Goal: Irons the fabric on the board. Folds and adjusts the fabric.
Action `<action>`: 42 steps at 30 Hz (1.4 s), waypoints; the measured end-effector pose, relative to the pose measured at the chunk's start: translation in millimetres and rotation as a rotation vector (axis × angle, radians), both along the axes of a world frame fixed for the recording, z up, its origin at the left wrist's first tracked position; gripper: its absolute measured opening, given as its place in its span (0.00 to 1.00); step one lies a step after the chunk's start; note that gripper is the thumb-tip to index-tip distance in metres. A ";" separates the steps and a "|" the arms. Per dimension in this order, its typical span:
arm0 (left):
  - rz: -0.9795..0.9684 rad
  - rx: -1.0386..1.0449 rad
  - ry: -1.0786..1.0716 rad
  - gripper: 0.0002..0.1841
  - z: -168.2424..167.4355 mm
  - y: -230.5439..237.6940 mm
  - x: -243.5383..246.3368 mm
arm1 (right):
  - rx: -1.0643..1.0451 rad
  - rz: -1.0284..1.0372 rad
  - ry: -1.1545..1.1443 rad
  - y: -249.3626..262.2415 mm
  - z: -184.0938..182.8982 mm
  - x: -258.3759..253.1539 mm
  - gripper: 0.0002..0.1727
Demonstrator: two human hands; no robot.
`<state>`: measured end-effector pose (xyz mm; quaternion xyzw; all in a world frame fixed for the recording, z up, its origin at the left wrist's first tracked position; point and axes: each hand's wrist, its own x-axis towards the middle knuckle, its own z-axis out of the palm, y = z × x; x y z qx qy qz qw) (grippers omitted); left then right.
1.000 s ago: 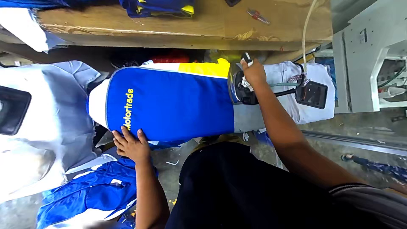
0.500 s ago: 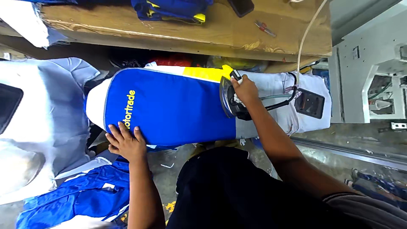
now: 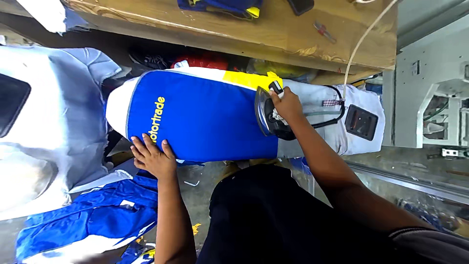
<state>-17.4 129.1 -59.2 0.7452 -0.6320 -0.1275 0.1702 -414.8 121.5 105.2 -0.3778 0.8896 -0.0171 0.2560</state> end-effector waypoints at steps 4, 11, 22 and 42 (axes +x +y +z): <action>0.001 -0.012 -0.020 0.38 -5.4 -0.6 2.5 | -0.067 0.172 -0.052 -59.0 1.8 20.6 0.38; 0.010 0.029 -0.061 0.38 2.0 -0.3 1.1 | -0.107 0.376 -0.109 -95.3 4.2 51.5 0.36; 0.002 0.041 -0.018 0.39 -1.4 0.2 0.8 | 0.030 0.409 -0.038 82.2 -2.9 -24.7 0.34; 0.286 0.190 0.370 0.28 52.3 -22.2 12.4 | -0.257 0.596 0.053 126.5 -80.5 -32.0 0.21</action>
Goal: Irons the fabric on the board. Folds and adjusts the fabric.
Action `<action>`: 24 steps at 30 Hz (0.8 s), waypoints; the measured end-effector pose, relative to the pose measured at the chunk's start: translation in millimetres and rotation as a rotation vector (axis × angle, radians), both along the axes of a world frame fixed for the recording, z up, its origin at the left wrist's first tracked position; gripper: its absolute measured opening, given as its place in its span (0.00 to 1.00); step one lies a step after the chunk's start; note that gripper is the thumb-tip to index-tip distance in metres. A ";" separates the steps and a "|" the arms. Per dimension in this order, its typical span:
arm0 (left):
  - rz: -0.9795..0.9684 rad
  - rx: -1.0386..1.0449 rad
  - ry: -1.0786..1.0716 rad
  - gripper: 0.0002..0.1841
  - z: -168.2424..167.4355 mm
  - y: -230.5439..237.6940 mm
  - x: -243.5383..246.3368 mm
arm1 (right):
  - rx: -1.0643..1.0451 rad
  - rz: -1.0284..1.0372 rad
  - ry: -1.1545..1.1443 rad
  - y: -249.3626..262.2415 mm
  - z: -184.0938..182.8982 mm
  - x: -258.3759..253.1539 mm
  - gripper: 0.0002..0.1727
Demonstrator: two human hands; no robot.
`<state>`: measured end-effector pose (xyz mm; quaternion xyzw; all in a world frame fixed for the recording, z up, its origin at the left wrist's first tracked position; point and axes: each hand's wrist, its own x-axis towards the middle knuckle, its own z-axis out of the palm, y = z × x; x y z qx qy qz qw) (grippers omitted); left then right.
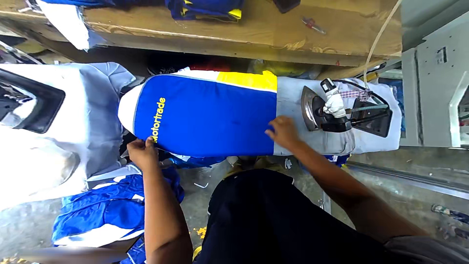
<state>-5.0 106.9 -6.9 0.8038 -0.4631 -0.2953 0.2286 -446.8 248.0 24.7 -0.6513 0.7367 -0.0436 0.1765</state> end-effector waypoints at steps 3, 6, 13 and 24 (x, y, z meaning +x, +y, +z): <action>-0.026 0.014 -0.058 0.20 4.4 -5.7 4.3 | 0.196 0.130 -0.103 2.0 -17.8 46.9 0.15; -0.053 0.037 -0.094 0.20 -3.0 -10.7 12.9 | 0.178 0.166 -0.073 -1.9 -18.3 54.3 0.13; -0.070 0.035 -0.261 0.22 38.5 37.8 26.9 | 0.624 0.505 -0.144 0.0 38.0 79.6 0.15; -0.038 0.248 -0.261 0.22 0.6 101.3 37.7 | 0.894 0.565 -0.168 0.8 47.6 90.9 0.17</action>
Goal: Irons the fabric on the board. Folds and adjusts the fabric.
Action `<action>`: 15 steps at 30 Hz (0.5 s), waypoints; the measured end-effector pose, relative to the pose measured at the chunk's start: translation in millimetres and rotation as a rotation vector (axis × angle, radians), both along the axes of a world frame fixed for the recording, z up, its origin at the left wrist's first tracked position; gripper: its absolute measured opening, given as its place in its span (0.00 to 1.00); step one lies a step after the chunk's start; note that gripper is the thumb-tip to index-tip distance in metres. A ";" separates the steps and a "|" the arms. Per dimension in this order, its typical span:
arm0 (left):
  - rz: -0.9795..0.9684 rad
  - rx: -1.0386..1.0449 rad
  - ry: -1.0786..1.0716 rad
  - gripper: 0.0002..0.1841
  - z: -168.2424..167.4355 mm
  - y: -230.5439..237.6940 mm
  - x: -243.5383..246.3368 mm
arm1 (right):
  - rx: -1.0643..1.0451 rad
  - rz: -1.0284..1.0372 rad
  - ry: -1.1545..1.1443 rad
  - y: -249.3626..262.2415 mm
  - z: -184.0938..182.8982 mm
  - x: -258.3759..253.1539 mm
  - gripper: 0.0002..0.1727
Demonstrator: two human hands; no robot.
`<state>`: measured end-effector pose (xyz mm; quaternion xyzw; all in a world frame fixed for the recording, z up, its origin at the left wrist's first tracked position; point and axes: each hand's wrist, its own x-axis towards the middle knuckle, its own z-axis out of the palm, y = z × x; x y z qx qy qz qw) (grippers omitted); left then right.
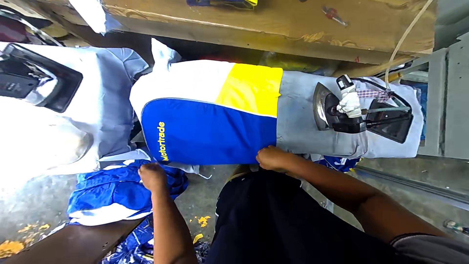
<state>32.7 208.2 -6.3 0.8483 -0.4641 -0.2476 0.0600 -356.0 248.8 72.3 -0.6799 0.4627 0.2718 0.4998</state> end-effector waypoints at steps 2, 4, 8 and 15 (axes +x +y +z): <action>-0.080 -0.009 0.014 0.23 3.0 -3.3 -12.2 | -0.068 -0.161 0.021 -11.7 4.9 -19.8 0.18; -0.190 -0.067 0.043 0.24 10.9 -3.0 -34.3 | -0.233 -0.347 0.067 -21.9 3.7 -49.2 0.18; -0.471 -0.135 0.191 0.20 24.7 8.1 -107.6 | -0.434 -0.607 0.179 -40.2 20.8 -105.5 0.18; -0.885 -0.047 0.478 0.16 26.4 52.3 -225.9 | -0.655 -0.752 0.118 -10.3 72.0 -172.1 0.20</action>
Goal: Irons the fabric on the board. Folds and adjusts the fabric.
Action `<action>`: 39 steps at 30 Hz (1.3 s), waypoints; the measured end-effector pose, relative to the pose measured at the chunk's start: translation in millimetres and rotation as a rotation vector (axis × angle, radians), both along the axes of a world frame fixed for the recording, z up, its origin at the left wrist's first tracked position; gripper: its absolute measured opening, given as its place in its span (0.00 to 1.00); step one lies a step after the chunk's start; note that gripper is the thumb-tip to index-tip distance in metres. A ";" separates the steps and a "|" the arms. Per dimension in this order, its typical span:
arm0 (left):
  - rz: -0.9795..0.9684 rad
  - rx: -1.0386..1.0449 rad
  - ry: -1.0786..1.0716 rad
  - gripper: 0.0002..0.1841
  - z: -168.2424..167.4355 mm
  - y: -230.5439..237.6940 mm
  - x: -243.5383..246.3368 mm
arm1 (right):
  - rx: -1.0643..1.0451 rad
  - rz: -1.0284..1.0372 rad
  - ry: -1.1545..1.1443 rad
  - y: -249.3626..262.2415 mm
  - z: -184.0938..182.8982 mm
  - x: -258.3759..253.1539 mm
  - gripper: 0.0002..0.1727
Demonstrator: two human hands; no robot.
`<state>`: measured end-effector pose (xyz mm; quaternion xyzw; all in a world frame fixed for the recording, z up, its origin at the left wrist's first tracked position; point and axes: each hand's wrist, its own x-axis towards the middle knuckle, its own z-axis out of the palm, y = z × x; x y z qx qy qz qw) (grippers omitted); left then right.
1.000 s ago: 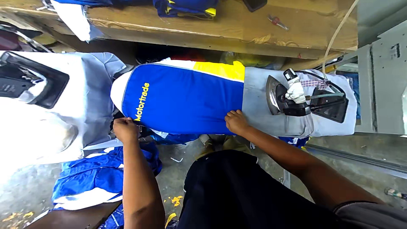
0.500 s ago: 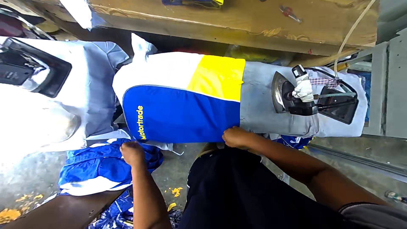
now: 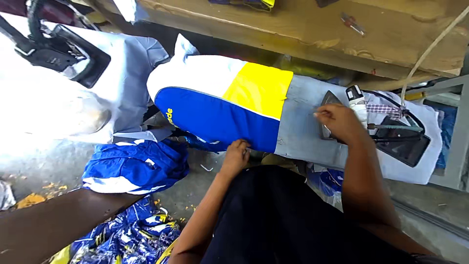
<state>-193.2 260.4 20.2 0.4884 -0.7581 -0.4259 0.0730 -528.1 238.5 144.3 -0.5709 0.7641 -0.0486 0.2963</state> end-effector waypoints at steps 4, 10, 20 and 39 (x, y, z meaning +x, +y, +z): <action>-0.082 0.035 0.012 0.16 4.6 9.5 -30.1 | -0.133 -0.307 0.208 17.5 4.8 -72.7 0.34; -0.308 -0.089 -0.119 0.20 -7.0 4.9 -88.2 | 0.112 -0.402 0.002 3.2 -32.5 -108.5 0.39; -0.349 -0.016 -0.364 0.28 -15.3 24.9 -109.2 | 0.063 -0.424 -0.029 -21.4 -42.5 -94.6 0.38; -0.173 -0.214 0.120 0.17 5.6 -139.5 -40.8 | 0.137 -0.278 0.008 -32.1 -41.5 69.6 0.32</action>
